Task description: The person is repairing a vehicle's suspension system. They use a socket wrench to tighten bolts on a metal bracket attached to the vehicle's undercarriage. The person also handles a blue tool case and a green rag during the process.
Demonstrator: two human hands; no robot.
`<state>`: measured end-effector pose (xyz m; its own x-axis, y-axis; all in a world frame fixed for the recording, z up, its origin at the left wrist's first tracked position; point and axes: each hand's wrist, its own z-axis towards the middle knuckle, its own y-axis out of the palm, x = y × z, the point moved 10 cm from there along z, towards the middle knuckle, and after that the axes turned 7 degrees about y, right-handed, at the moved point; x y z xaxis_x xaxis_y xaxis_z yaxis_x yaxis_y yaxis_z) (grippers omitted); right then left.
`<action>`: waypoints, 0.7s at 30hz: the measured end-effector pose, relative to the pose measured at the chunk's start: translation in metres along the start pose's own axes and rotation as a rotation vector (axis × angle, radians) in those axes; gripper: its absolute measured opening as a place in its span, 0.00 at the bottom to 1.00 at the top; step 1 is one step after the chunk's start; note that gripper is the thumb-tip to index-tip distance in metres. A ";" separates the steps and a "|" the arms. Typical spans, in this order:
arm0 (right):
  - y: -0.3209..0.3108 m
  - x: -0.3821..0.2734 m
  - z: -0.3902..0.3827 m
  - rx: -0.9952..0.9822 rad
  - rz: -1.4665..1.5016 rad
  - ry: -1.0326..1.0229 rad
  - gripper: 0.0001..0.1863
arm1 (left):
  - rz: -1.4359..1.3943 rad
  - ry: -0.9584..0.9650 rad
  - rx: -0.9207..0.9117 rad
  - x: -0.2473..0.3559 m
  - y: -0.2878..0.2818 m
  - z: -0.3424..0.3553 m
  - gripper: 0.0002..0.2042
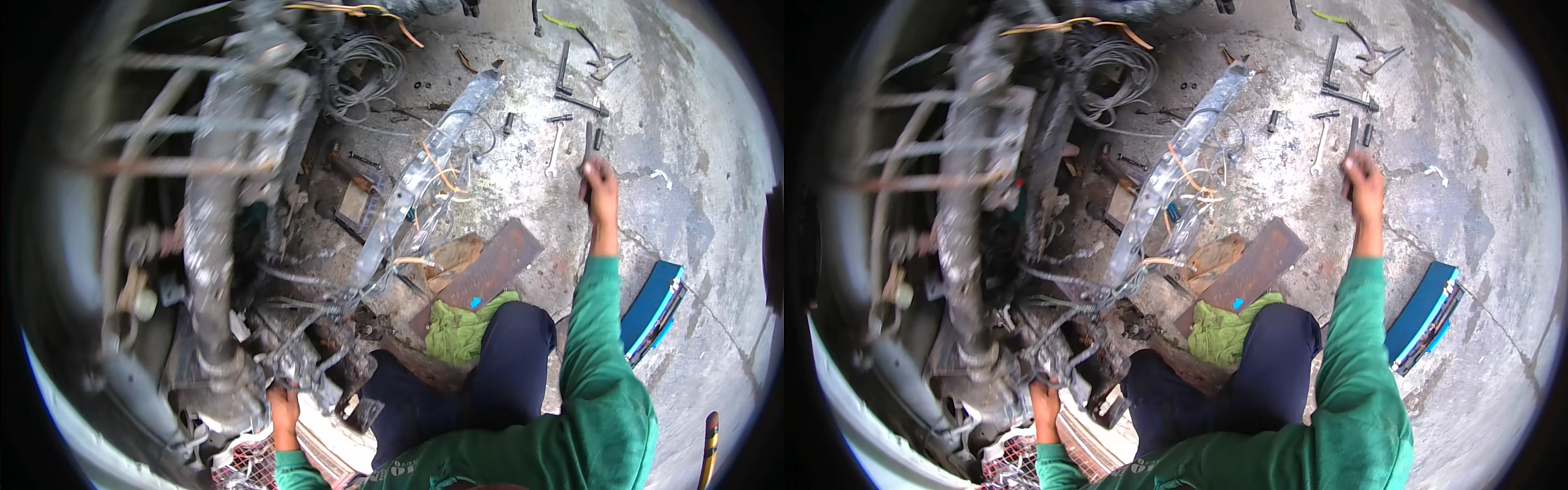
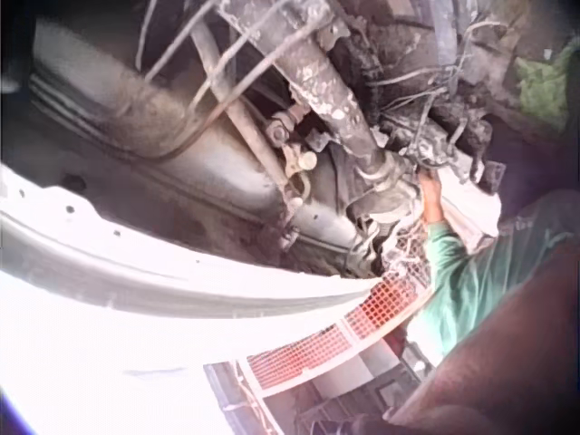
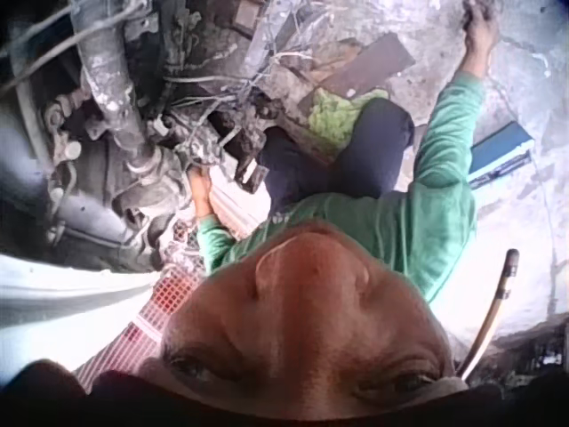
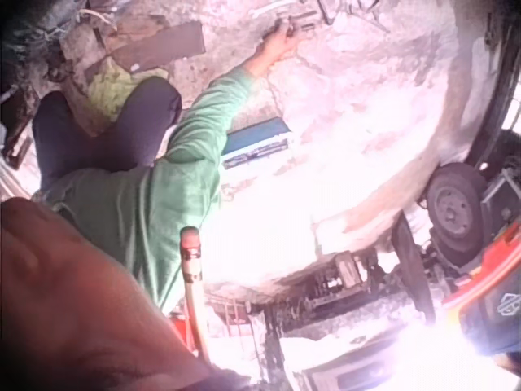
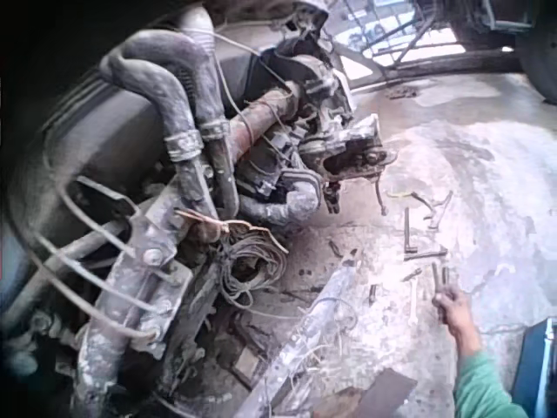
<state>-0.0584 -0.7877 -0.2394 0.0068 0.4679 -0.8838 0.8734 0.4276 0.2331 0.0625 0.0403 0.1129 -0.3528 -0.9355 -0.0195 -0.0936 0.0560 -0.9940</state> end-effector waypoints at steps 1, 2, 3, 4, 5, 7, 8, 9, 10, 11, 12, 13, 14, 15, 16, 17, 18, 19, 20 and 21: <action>0.005 -0.014 -0.049 -0.039 0.049 -0.023 0.13 | -0.058 -0.065 -0.009 0.015 0.005 0.010 0.19; 0.015 -0.019 -0.095 -0.110 0.043 -0.033 0.15 | -0.259 -0.254 -0.086 -0.006 0.023 0.006 0.22; 0.027 -0.021 -0.139 -0.184 0.036 -0.038 0.17 | -0.465 -0.279 -0.017 -0.005 0.031 0.003 0.22; 0.033 -0.029 -0.182 -0.237 0.024 -0.012 0.19 | -0.746 -0.214 0.146 0.003 0.041 0.008 0.21; 0.046 -0.033 -0.222 -0.304 0.009 0.019 0.21 | -0.856 -0.165 0.147 0.006 0.060 0.006 0.22; 0.062 -0.020 -0.290 -0.349 -0.053 0.154 0.20 | -0.719 -0.169 0.106 0.055 0.090 -0.017 0.16; 0.078 -0.017 -0.324 -0.406 -0.060 0.195 0.20 | -0.606 -0.167 -0.051 0.073 0.121 -0.035 0.13; 0.093 -0.009 -0.357 -0.457 -0.074 0.240 0.20 | -1.059 -0.315 -0.165 0.110 0.161 -0.056 0.16; 0.104 -0.001 -0.386 -0.465 -0.058 0.244 0.19 | -1.264 -0.182 -0.232 0.156 0.175 -0.066 0.17; 0.118 0.011 -0.412 -0.483 -0.052 0.247 0.19 | -1.426 -0.116 -0.344 0.197 0.190 -0.076 0.21; 0.133 0.021 -0.435 -0.488 -0.045 0.215 0.17 | -1.698 -0.100 -0.468 0.229 0.204 -0.084 0.25; 0.144 0.030 -0.454 -0.467 -0.114 0.170 0.15 | -1.907 -0.138 -0.567 0.249 0.226 -0.092 0.31; 0.152 0.038 -0.464 -0.444 -0.168 0.049 0.15 | -2.057 -0.229 -0.671 0.276 0.228 -0.095 0.35; 0.157 0.047 -0.475 -0.426 -0.218 -0.065 0.15 | -2.207 -0.311 -0.747 0.292 0.239 -0.095 0.35; 0.161 0.056 -0.482 -0.395 -0.403 -0.144 0.16 | -2.265 -0.324 -0.756 0.299 0.240 -0.090 0.33; 0.172 0.062 -0.497 -0.401 -0.485 -0.171 0.18 | -2.325 -0.353 -0.764 0.299 0.240 -0.094 0.32; 0.183 0.057 -0.507 -0.440 -0.572 -0.228 0.18 | -2.265 -0.367 -0.728 0.294 0.248 -0.092 0.31; 0.197 0.055 -0.518 -0.486 -0.647 -0.283 0.18 | -2.197 -0.389 -0.684 0.282 0.258 -0.088 0.30; 0.199 0.056 -0.524 -0.491 -0.721 -0.371 0.19 | -2.123 -0.422 -0.661 0.268 0.268 -0.089 0.29; 0.203 0.051 -0.526 -0.529 -0.841 -0.246 0.18 | -2.007 -0.344 -0.716 0.256 0.260 -0.087 0.26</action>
<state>-0.1370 -0.2698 -0.0235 -0.3571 -0.2871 -0.8889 0.3153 0.8587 -0.4040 -0.1334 -0.1547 -0.1409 0.7695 0.1065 0.6296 -0.2965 -0.8137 0.5000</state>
